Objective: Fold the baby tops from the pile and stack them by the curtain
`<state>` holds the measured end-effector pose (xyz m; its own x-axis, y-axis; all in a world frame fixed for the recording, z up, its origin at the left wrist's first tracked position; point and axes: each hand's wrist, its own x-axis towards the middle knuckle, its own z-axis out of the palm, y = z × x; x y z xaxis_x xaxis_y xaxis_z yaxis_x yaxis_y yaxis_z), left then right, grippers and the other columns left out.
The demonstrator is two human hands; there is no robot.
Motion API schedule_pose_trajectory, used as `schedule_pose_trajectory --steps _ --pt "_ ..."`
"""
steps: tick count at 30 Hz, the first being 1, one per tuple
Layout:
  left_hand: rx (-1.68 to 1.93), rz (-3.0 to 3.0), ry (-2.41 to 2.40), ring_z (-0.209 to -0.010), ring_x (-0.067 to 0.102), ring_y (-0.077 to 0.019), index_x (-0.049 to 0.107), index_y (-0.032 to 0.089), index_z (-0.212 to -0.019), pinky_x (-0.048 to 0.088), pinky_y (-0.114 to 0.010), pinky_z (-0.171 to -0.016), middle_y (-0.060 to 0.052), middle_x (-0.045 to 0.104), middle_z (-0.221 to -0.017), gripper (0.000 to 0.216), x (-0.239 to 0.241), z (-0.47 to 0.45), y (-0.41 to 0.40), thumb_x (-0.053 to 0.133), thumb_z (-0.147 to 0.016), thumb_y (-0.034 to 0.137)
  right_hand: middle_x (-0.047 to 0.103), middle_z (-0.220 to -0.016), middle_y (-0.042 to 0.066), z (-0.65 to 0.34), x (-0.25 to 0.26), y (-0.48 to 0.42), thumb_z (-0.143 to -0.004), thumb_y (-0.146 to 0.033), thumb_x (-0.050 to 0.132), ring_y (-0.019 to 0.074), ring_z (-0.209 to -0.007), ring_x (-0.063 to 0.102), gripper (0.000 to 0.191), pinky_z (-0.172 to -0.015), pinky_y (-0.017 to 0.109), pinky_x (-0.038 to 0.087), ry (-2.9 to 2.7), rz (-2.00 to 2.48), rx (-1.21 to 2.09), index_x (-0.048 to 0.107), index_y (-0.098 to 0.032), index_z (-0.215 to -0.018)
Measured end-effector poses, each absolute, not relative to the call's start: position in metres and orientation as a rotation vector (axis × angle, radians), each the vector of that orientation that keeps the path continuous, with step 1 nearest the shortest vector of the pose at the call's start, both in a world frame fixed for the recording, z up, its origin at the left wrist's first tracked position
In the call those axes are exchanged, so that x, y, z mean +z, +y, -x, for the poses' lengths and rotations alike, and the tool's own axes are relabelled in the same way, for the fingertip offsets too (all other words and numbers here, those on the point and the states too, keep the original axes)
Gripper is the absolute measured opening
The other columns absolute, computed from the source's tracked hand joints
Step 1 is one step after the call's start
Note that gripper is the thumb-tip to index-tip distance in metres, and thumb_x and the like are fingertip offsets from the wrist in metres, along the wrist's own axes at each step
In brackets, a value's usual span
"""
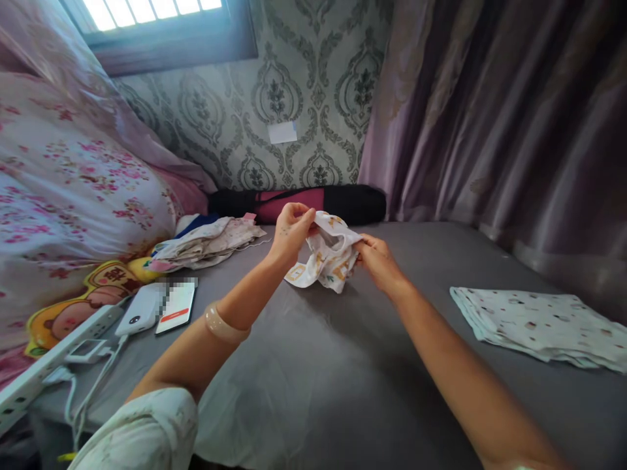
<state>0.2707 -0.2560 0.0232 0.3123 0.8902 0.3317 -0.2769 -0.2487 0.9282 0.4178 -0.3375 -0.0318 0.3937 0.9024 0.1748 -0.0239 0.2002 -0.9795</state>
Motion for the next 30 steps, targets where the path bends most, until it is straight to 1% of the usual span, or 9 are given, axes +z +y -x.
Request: schedule_pose_trajectory --steps 3,6,8,10,13,19,25,27,30 --pt "1.125 -1.502 0.568 -0.071 0.064 -0.0156 0.059 0.02 -0.096 0.049 -0.024 -0.062 -0.001 0.065 -0.074 0.025 0.017 -0.264 -0.263 0.067 -0.075 0.032 0.067 -0.066 0.002 -0.417 -0.024 -0.339 -0.074 -0.043 0.064 0.0167 -0.063 0.063 0.025 -0.059 0.026 0.049 -0.848 1.178 0.943 0.064 -0.019 -0.077" --pt "0.93 -1.605 0.509 -0.067 0.062 -0.0128 0.063 0.017 -0.094 0.047 -0.023 -0.061 -0.002 0.066 -0.075 0.024 0.005 -0.261 -0.269 0.065 -0.071 0.024 0.067 -0.062 0.002 -0.415 -0.023 -0.337 -0.073 -0.04 0.066 0.0171 -0.057 0.062 0.022 -0.054 0.027 0.049 -0.774 1.211 1.085 0.062 -0.019 -0.071" --pt "0.817 -1.631 0.467 -0.063 0.06 -0.0104 0.058 0.017 -0.106 0.046 -0.022 -0.06 0.0 0.067 -0.076 0.038 -0.007 -0.26 -0.272 0.064 -0.068 0.018 0.065 -0.058 0.002 -0.416 -0.026 -0.336 -0.073 -0.037 0.067 0.0162 -0.051 0.059 0.02 -0.051 0.027 0.048 -0.763 1.251 1.159 0.06 -0.019 -0.067" --pt "0.75 -1.623 0.448 -0.063 0.061 -0.01 0.047 0.019 -0.12 0.046 -0.022 -0.061 0.001 0.067 -0.078 0.056 -0.022 -0.26 -0.273 0.063 -0.067 0.014 0.062 -0.054 0.0 -0.419 -0.032 -0.334 -0.073 -0.034 0.067 0.015 -0.047 0.056 0.019 -0.049 0.027 0.047 -0.75 1.303 1.167 0.058 -0.019 -0.064" --pt "0.737 -1.653 0.513 -0.067 0.062 -0.0106 0.036 0.022 -0.125 0.046 -0.023 -0.062 0.001 0.068 -0.083 0.065 -0.044 -0.262 -0.275 0.066 -0.068 0.016 0.059 -0.051 -0.002 -0.425 -0.041 -0.333 -0.073 -0.029 0.066 0.013 -0.044 0.053 0.016 -0.046 0.024 0.043 -0.718 1.428 1.053 0.056 -0.02 -0.065" --pt "0.599 -1.69 0.562 -0.061 0.06 -0.0105 0.052 0.019 -0.102 0.042 -0.021 -0.055 0.0 0.067 -0.074 0.036 -0.069 -0.266 -0.282 0.071 -0.073 0.031 0.057 -0.054 -0.005 -0.435 -0.055 -0.338 -0.076 -0.022 0.062 0.0098 -0.048 0.052 0.005 -0.046 0.019 0.039 -0.75 1.669 0.769 0.057 -0.019 -0.075" --pt "0.293 -1.579 0.41 -0.067 0.064 -0.0144 0.068 0.017 -0.081 0.046 -0.024 -0.059 -0.005 0.071 -0.078 0.025 -0.065 -0.278 -0.303 0.074 -0.072 0.04 0.06 -0.065 -0.002 -0.45 -0.078 -0.342 -0.082 -0.027 0.058 0.0106 -0.055 0.054 0.013 -0.054 0.022 0.041 -0.888 1.812 0.663 0.059 -0.017 -0.089" --pt "0.244 -1.537 0.371 -0.069 0.065 -0.0158 0.07 0.018 -0.078 0.049 -0.026 -0.062 -0.006 0.072 -0.081 0.024 -0.062 -0.283 -0.308 0.076 -0.07 0.04 0.064 -0.074 0.0 -0.457 -0.083 -0.347 -0.082 -0.027 0.057 0.0126 -0.063 0.058 0.017 -0.061 0.024 0.046 -0.98 1.856 0.594 0.06 -0.016 -0.095" --pt "0.301 -1.493 0.377 -0.069 0.066 -0.0166 0.072 0.018 -0.076 0.05 -0.027 -0.064 -0.006 0.073 -0.079 0.022 -0.06 -0.286 -0.311 0.078 -0.068 0.037 0.065 -0.095 0.007 -0.459 -0.079 -0.368 -0.08 -0.024 0.057 0.0182 -0.088 0.061 0.02 -0.081 0.032 0.047 -1.149 1.868 0.165 0.062 -0.017 -0.098"
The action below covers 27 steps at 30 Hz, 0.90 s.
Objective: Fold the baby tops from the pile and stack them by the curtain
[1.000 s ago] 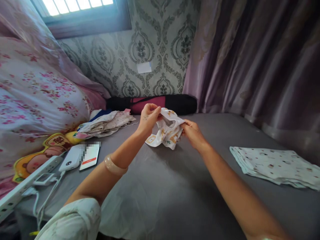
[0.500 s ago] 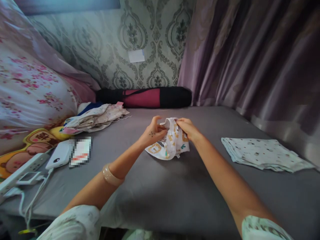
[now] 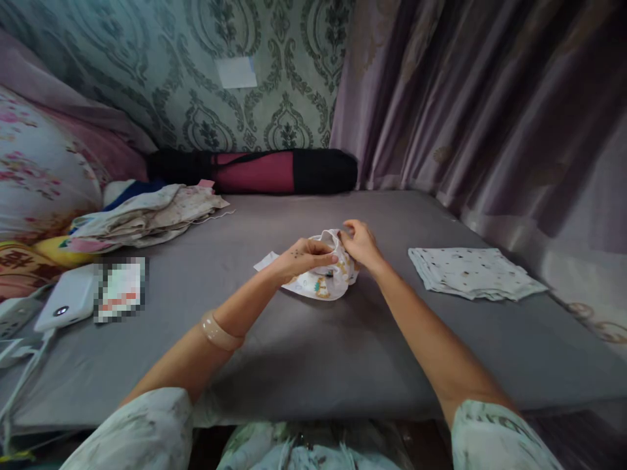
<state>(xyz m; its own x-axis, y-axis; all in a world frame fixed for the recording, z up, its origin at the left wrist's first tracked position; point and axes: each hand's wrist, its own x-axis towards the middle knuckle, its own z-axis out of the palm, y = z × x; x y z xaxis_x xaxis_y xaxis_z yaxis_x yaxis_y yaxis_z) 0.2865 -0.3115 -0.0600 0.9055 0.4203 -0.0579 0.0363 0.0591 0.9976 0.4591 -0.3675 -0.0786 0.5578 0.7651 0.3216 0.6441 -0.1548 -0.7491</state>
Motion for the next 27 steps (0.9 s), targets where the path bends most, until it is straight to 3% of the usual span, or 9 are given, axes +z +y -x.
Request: schedule_pose_trajectory --steps 3,6,14,19,22,27 --pt "0.384 -1.464 0.418 -0.066 0.065 -0.0159 0.072 0.018 -0.074 0.05 -0.027 -0.062 -0.005 0.072 -0.075 0.02 -0.06 -0.287 -0.309 0.078 -0.069 0.036 0.064 -0.099 0.01 -0.448 -0.065 -0.398 -0.084 -0.024 0.051 0.0212 -0.093 0.06 0.018 -0.085 0.035 0.045 -1.234 1.813 -0.175 0.065 -0.018 -0.095" --pt "0.427 -1.451 0.412 -0.066 0.064 -0.0147 0.072 0.017 -0.075 0.05 -0.026 -0.063 -0.004 0.071 -0.074 0.02 -0.061 -0.289 -0.307 0.077 -0.071 0.036 0.067 -0.082 0.006 -0.43 -0.054 -0.423 -0.089 -0.033 0.05 0.0185 -0.076 0.062 0.021 -0.074 0.031 0.046 -1.324 1.831 0.005 0.065 -0.019 -0.091" --pt "0.428 -1.616 0.139 -0.096 0.066 -0.0193 0.073 0.02 -0.101 0.05 -0.031 -0.086 -0.007 0.072 -0.102 0.025 -0.053 -0.292 -0.309 0.068 -0.08 0.033 0.069 -0.08 0.004 -0.426 -0.067 -0.435 -0.078 -0.045 0.065 0.0176 -0.07 0.061 0.033 -0.064 0.028 0.046 -1.233 1.754 0.407 0.067 -0.017 -0.095" --pt "0.687 -1.722 0.27 -0.097 0.064 -0.0188 0.073 0.019 -0.099 0.049 -0.03 -0.087 -0.007 0.071 -0.102 0.022 -0.051 -0.279 -0.283 0.062 -0.082 0.028 0.07 -0.084 0.004 -0.44 -0.07 -0.45 -0.073 -0.049 0.07 0.0176 -0.075 0.062 0.035 -0.067 0.028 0.048 -1.028 1.579 0.63 0.068 -0.016 -0.087" --pt "0.598 -1.882 0.318 -0.095 0.063 -0.0191 0.071 0.017 -0.103 0.049 -0.031 -0.084 -0.007 0.07 -0.101 0.027 -0.06 -0.274 -0.267 0.06 -0.079 0.022 0.072 -0.088 0.004 -0.447 -0.076 -0.466 -0.072 -0.05 0.073 0.0178 -0.08 0.064 0.037 -0.071 0.028 0.049 -0.964 1.514 0.716 0.07 -0.017 -0.09" --pt "0.443 -2.126 0.343 -0.106 0.059 -0.0217 0.062 0.018 -0.12 0.047 -0.034 -0.087 -0.009 0.065 -0.117 0.041 -0.078 -0.285 -0.26 0.058 -0.079 0.021 0.074 -0.093 0.005 -0.449 -0.092 -0.494 -0.075 -0.051 0.072 0.0201 -0.085 0.066 0.039 -0.078 0.031 0.051 -0.934 1.52 0.814 0.071 -0.019 -0.097"
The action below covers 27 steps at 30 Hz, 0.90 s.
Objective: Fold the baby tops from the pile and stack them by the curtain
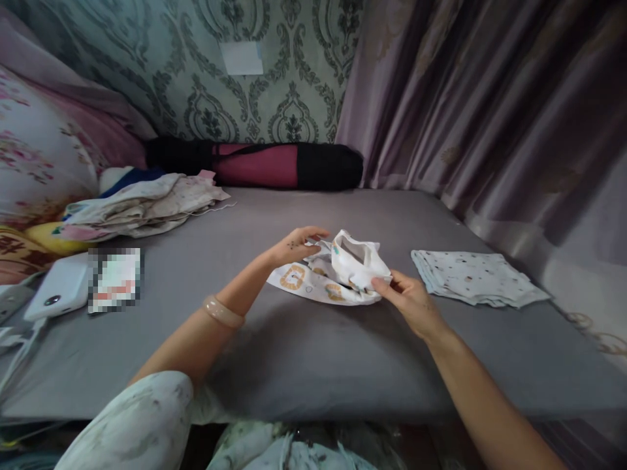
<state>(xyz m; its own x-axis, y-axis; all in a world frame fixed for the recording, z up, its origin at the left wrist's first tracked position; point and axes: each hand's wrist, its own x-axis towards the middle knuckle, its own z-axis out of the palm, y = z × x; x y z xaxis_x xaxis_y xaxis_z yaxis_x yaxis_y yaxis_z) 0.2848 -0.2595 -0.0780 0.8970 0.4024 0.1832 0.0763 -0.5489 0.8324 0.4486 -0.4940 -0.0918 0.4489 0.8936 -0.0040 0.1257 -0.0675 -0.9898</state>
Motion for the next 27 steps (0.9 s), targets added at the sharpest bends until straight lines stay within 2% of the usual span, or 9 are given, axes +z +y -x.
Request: schedule_pose_trajectory --steps 7,13,20,27 --pt "0.374 -2.132 0.024 -0.122 0.051 -0.0245 0.059 0.021 -0.126 0.043 -0.037 -0.096 -0.01 0.057 -0.132 0.04 -0.071 -0.32 -0.262 0.054 -0.088 0.031 0.074 -0.098 0.003 -0.436 -0.106 -0.525 -0.081 -0.047 0.067 0.022 -0.092 0.066 0.034 -0.085 0.034 0.051 -1.144 1.618 0.816 0.072 -0.02 -0.101" --pt "0.099 -2.127 -0.324 -0.126 0.05 -0.0236 0.07 0.023 -0.111 0.038 -0.037 -0.104 -0.008 0.06 -0.13 0.027 -0.04 -0.327 -0.264 0.056 -0.089 0.031 0.073 -0.098 0.004 -0.43 -0.108 -0.533 -0.082 -0.046 0.065 0.0232 -0.093 0.066 0.033 -0.087 0.035 0.051 -1.208 1.65 0.78 0.072 -0.019 -0.101" --pt "-0.03 -2.131 -0.299 -0.126 0.05 -0.0245 0.074 0.026 -0.103 0.038 -0.038 -0.104 -0.007 0.064 -0.124 0.022 -0.042 -0.331 -0.259 0.065 -0.083 0.026 0.072 -0.107 0.004 -0.429 -0.11 -0.532 -0.082 -0.045 0.066 0.024 -0.099 0.065 0.037 -0.091 0.037 0.049 -1.172 1.62 0.838 0.07 -0.02 -0.109" --pt "0.158 -1.927 -0.087 -0.12 0.055 -0.0259 0.075 0.018 -0.093 0.044 -0.036 -0.096 -0.012 0.057 -0.135 0.021 -0.046 -0.307 -0.24 0.067 -0.083 0.035 0.073 -0.095 0.003 -0.439 -0.101 -0.521 -0.08 -0.048 0.068 0.0207 -0.089 0.065 0.034 -0.081 0.033 0.051 -1.067 1.562 0.875 0.07 -0.02 -0.101"
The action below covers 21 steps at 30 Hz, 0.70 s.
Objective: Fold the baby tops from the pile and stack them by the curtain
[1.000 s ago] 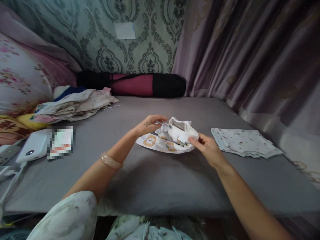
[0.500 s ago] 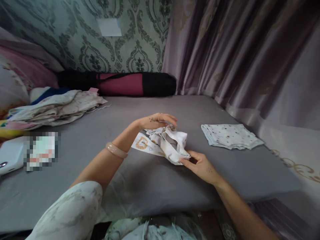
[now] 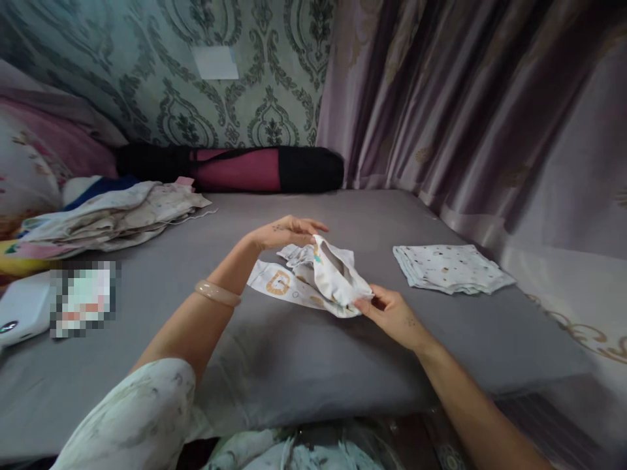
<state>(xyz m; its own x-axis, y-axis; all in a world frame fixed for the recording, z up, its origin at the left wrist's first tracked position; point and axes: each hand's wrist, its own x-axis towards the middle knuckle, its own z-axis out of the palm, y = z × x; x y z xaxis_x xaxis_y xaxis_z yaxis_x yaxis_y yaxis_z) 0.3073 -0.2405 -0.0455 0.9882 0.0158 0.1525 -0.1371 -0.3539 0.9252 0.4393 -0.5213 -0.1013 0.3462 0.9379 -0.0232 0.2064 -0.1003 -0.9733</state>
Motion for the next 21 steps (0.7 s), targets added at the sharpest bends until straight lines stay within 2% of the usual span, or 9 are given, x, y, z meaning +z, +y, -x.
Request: schedule_pose_trajectory --steps 2,4,7,9,14,18,21 --pt "0.254 -1.885 -0.029 -0.118 0.056 -0.0243 0.074 0.017 -0.091 0.043 -0.036 -0.096 -0.012 0.06 -0.13 0.021 -0.041 -0.294 -0.235 0.067 -0.084 0.035 0.072 -0.095 0.003 -0.443 -0.093 -0.511 -0.077 -0.047 0.072 0.0194 -0.089 0.065 0.035 -0.081 0.032 0.051 -0.997 1.499 0.92 0.069 -0.021 -0.1" --pt "0.378 -1.832 0.035 -0.107 0.061 -0.0209 0.073 0.017 -0.093 0.043 -0.034 -0.095 -0.011 0.067 -0.117 0.021 -0.036 -0.28 -0.229 0.067 -0.083 0.035 0.072 -0.099 0.003 -0.445 -0.083 -0.497 -0.071 -0.044 0.078 0.0186 -0.092 0.065 0.039 -0.084 0.032 0.05 -0.957 1.404 0.992 0.069 -0.022 -0.101" --pt "0.594 -1.742 0.113 -0.085 0.065 -0.0163 0.071 0.016 -0.089 0.048 -0.03 -0.084 -0.007 0.072 -0.09 0.023 -0.027 -0.256 -0.22 0.07 -0.081 0.037 0.071 -0.103 0.004 -0.443 -0.063 -0.47 -0.063 -0.038 0.084 0.0175 -0.094 0.064 0.044 -0.087 0.031 0.049 -0.982 1.289 1.11 0.07 -0.022 -0.101" --pt "0.731 -1.707 0.154 -0.076 0.064 -0.0143 0.07 0.015 -0.085 0.049 -0.027 -0.075 -0.004 0.07 -0.08 0.024 -0.017 -0.239 -0.216 0.071 -0.08 0.038 0.071 -0.1 0.004 -0.437 -0.049 -0.45 -0.061 -0.038 0.085 0.0167 -0.091 0.065 0.042 -0.084 0.03 0.05 -1.015 1.282 1.159 0.071 -0.021 -0.096" --pt "1.053 -1.755 0.345 -0.064 0.06 -0.0118 0.067 0.018 -0.086 0.047 -0.022 -0.058 -0.001 0.065 -0.074 0.028 0.024 -0.19 -0.218 0.073 -0.075 0.043 0.071 -0.086 0.002 -0.417 -0.018 -0.403 -0.063 -0.047 0.083 0.0143 -0.074 0.064 0.039 -0.066 0.027 0.053 -1.11 1.346 1.14 0.069 -0.02 -0.088" --pt "1.214 -1.92 0.505 -0.065 0.059 -0.0117 0.067 0.021 -0.087 0.047 -0.022 -0.057 -0.001 0.065 -0.076 0.029 0.056 -0.153 -0.227 0.069 -0.077 0.048 0.072 -0.085 0.003 -0.406 0.009 -0.376 -0.063 -0.05 0.082 0.0156 -0.071 0.066 0.042 -0.063 0.027 0.055 -1.233 1.324 1.117 0.068 -0.021 -0.089" --pt "1.239 -1.97 0.584 -0.065 0.059 -0.0108 0.066 0.022 -0.093 0.047 -0.022 -0.057 0.0 0.065 -0.077 0.03 0.069 -0.136 -0.234 0.063 -0.082 0.049 0.073 -0.082 0.005 -0.407 0.043 -0.367 -0.068 -0.049 0.08 0.0189 -0.072 0.068 0.037 -0.064 0.032 0.058 -1.347 1.342 1.095 0.069 -0.019 -0.087"
